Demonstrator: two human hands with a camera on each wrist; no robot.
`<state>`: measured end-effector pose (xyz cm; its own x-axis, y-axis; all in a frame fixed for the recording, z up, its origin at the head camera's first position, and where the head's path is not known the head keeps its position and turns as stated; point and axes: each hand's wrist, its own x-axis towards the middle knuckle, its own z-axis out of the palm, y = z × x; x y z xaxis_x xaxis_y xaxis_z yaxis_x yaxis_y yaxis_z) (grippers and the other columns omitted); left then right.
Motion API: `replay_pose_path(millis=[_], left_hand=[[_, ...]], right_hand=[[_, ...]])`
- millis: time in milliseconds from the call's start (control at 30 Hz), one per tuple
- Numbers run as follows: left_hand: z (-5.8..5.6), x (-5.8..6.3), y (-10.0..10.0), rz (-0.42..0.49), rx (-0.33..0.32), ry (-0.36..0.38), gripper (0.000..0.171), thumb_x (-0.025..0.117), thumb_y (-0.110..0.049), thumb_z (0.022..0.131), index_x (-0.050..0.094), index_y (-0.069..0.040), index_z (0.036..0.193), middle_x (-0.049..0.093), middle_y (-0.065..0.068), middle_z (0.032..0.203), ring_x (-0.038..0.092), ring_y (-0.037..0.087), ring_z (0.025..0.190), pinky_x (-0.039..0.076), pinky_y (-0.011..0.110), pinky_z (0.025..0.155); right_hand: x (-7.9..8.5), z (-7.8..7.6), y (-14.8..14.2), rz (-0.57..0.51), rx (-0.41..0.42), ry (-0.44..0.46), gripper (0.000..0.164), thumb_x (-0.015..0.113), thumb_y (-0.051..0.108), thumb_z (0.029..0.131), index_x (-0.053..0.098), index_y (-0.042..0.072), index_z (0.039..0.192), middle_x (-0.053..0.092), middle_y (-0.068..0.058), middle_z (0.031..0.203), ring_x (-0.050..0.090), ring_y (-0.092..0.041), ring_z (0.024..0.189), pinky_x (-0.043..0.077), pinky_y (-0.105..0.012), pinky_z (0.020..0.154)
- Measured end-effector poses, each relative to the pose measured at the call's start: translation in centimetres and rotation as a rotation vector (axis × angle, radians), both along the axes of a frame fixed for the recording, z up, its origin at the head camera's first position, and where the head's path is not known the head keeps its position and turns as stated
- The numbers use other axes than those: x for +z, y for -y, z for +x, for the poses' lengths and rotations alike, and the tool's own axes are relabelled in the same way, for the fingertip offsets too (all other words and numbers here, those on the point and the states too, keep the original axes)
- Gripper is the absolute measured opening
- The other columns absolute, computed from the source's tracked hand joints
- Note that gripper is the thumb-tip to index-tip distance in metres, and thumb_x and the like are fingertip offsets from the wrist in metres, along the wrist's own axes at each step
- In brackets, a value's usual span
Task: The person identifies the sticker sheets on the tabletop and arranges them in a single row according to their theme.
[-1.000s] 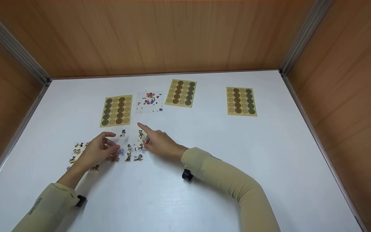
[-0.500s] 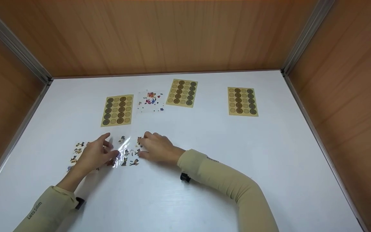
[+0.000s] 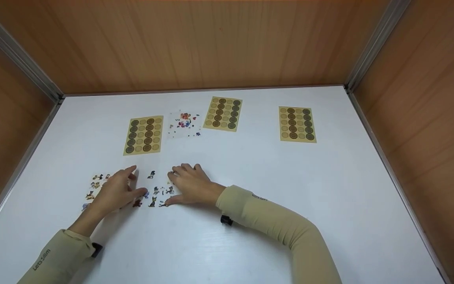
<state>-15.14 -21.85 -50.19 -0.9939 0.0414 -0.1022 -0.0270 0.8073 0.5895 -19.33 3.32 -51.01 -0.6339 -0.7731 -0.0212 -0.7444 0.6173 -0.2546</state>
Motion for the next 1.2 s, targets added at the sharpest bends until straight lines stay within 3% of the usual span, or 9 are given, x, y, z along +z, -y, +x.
replay_pose_path(millis=[400, 567, 700, 1200], left_hand=[[0.15, 0.12, 0.13, -0.013, -0.070, 0.001, 0.062, 0.079, -0.012, 0.087, 0.053, 0.008, 0.140, 0.061, 0.019, 0.114, 0.059, 0.025, 0.087, 0.056, 0.042, 0.079], [0.34, 0.17, 0.09, -0.065, -0.123, -0.015, 0.048, 0.077, -0.015, 0.089, 0.063, 0.005, 0.131, 0.058, 0.020, 0.118, 0.061, 0.032, 0.101, 0.054, 0.048, 0.090], [0.35, 0.32, 0.03, -0.108, -0.153, -0.006, 0.046, 0.076, -0.015, 0.091, 0.063, 0.004, 0.131, 0.056, 0.021, 0.121, 0.060, 0.038, 0.112, 0.051, 0.051, 0.099], [0.23, 0.84, -0.48, -0.216, -0.200, -0.028, 0.032, 0.076, -0.012, 0.090, 0.068, 0.003, 0.118, 0.058, 0.021, 0.113, 0.062, 0.037, 0.103, 0.055, 0.050, 0.090]], right_hand=[[0.19, -0.06, -0.06, 0.043, 0.015, 0.005, 0.088, 0.059, 0.072, 0.088, 0.045, 0.014, 0.153, 0.040, -0.008, 0.159, 0.036, -0.034, 0.144, 0.039, -0.051, 0.111], [0.28, -0.11, -0.23, 0.067, 0.038, -0.030, 0.085, 0.057, 0.070, 0.091, 0.045, 0.013, 0.153, 0.039, -0.009, 0.159, 0.036, -0.034, 0.144, 0.040, -0.052, 0.110], [0.29, -0.13, -0.25, 0.073, 0.043, -0.035, 0.085, 0.056, 0.070, 0.091, 0.045, 0.013, 0.153, 0.038, -0.009, 0.160, 0.036, -0.034, 0.145, 0.039, -0.052, 0.111], [0.27, -0.26, -0.09, 0.087, 0.041, -0.030, 0.086, 0.056, 0.071, 0.091, 0.045, 0.013, 0.153, 0.037, -0.009, 0.161, 0.035, -0.035, 0.145, 0.039, -0.054, 0.111]])
